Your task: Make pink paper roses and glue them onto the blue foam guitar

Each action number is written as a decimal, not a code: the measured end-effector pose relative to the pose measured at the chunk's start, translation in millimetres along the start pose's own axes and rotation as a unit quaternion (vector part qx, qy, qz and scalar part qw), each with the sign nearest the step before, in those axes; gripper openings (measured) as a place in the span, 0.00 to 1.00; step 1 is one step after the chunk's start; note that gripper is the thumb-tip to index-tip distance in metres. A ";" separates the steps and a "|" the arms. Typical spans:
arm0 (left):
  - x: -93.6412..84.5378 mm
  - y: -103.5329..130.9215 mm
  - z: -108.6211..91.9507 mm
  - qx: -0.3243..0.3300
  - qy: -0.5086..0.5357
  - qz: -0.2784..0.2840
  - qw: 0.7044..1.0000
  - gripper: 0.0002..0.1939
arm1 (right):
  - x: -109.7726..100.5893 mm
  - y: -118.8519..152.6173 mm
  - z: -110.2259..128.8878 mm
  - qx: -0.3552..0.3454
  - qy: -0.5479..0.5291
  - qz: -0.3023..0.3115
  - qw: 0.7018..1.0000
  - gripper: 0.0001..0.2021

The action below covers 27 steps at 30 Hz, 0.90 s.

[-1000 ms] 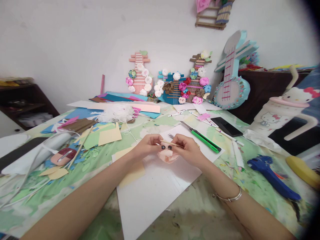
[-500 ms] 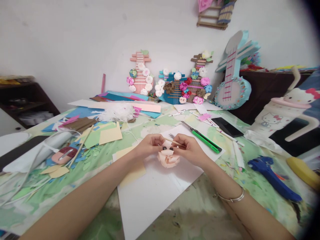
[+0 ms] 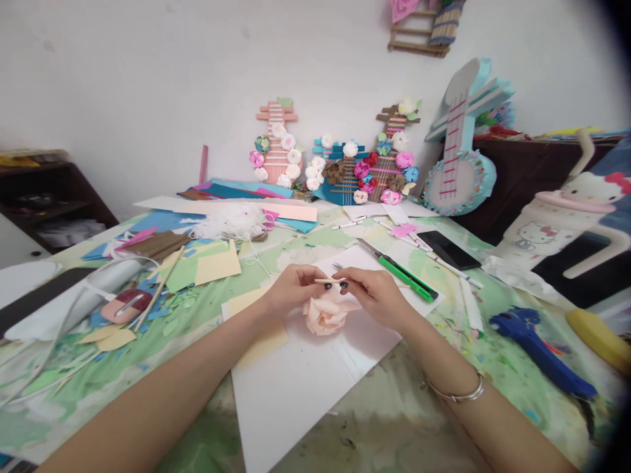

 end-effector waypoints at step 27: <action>4.1 2.2 -1.8 0.043 -0.036 -0.083 0.995 0.12 | 8.0 3.1 -2.4 0.002 -0.049 -0.075 0.996 0.12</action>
Point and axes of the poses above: each hand's wrist, its own y-axis away from the middle knuckle, its own x-axis out of the palm, z = x × y, the point moved 1 cm from there along -y, towards the middle knuckle, and after that the axes turned 14 degrees about -z, right-handed, at the moved point
